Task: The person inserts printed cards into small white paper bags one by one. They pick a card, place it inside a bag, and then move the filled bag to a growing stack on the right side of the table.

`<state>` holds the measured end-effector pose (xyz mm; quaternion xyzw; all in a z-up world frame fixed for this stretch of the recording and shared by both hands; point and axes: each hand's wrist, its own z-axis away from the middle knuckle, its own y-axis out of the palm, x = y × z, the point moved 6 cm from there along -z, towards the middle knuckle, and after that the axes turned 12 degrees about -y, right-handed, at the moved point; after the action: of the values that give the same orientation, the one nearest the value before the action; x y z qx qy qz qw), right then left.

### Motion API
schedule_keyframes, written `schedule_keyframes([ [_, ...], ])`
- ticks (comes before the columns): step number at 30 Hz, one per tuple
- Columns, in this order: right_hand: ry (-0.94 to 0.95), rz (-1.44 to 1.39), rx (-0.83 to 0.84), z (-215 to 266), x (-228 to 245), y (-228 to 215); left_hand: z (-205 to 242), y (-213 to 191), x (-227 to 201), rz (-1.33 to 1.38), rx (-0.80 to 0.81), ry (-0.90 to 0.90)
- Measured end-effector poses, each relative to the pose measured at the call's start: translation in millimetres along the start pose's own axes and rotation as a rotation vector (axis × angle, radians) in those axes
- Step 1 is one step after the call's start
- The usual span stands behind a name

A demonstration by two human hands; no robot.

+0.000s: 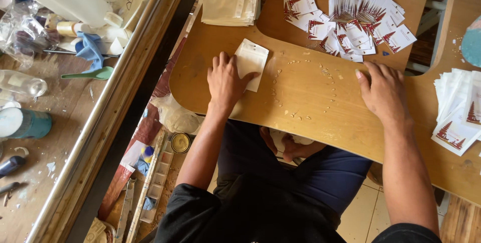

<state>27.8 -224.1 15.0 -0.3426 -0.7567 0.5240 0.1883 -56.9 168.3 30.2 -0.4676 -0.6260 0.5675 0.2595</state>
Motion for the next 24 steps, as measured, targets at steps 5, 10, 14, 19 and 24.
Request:
schedule_keyframes([
  [5, 0.014, -0.047, 0.012, 1.6, -0.9, 2.7, 4.5, -1.5, 3.1, 0.100, -0.010, -0.026],
  [10, -0.002, -0.047, -0.022, 2.3, -0.9, 4.6, 5.5, -3.9, 0.9, 0.230, -0.044, 0.008],
  [14, 0.032, -0.069, -0.007, -0.2, -1.1, 3.4, 6.2, -0.3, -4.6, 0.350, 0.014, 0.079],
  [19, 0.066, -0.112, 0.008, 0.9, -4.8, 8.3, 19.2, -33.4, -22.7, 0.743, 0.337, -0.102],
  [24, 0.023, -0.013, -0.073, 7.8, -13.3, 20.9, 39.7, -85.0, -88.8, 1.422, 0.634, 0.143],
])
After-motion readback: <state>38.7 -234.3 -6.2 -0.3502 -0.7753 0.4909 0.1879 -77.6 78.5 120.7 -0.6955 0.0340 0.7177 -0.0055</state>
